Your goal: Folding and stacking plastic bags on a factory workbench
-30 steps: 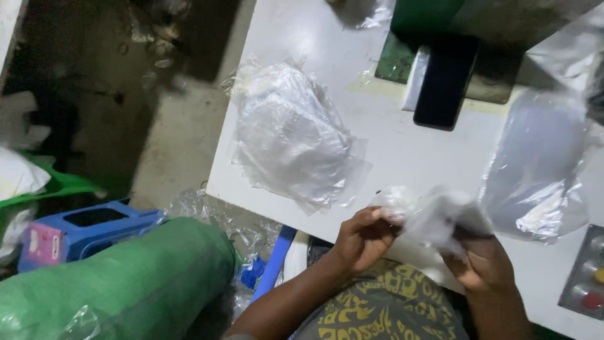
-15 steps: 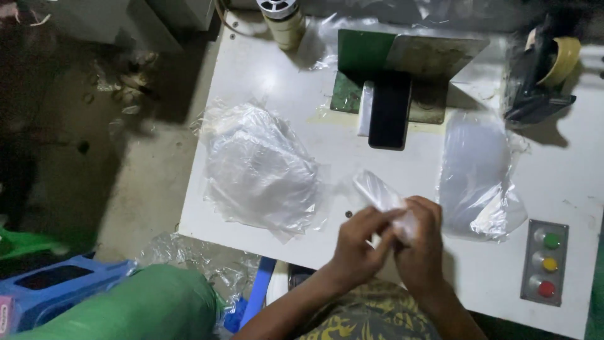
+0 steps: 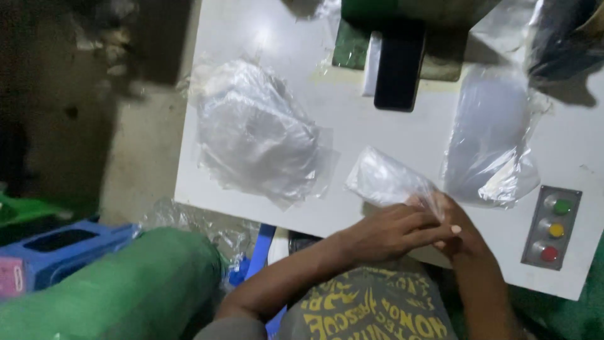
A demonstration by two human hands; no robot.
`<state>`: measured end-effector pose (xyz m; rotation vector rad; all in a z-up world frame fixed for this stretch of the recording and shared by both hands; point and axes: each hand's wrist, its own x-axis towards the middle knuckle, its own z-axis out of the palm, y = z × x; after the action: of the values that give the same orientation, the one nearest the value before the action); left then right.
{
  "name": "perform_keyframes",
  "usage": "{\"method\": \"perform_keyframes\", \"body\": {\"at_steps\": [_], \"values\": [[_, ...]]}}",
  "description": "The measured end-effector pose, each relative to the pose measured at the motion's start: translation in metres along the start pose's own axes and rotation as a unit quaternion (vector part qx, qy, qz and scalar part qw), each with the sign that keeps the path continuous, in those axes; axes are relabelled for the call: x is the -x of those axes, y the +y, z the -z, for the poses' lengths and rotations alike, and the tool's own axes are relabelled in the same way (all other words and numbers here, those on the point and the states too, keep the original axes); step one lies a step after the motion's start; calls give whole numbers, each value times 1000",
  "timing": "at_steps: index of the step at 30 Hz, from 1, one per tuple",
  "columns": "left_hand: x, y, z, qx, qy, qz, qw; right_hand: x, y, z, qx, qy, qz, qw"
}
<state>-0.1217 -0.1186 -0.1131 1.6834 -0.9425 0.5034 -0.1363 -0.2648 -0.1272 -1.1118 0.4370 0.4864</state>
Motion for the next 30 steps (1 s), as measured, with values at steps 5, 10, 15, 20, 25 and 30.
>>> {"method": "perform_keyframes", "body": {"at_steps": [5, 10, 15, 20, 25, 30], "values": [[26, -33, 26, -200, -94, 191, 956, -17, -29, -9, 122, 83, 51, 988], [57, -49, 22, -285, -194, 226, 911, -28, -27, -15, 235, 71, -8, 969], [59, -52, 19, -306, -206, 234, 899, -14, -40, 8, 235, 148, -55, 959], [52, -57, 18, -319, -254, 225, 885, -23, 10, 2, 651, 114, 445, 605], [62, -60, 21, -334, -256, 228, 878, -31, 34, -3, 808, 3, 217, 549], [58, -57, 19, -339, -229, 220, 886, -32, 10, 16, 856, 95, 221, 458]]}}
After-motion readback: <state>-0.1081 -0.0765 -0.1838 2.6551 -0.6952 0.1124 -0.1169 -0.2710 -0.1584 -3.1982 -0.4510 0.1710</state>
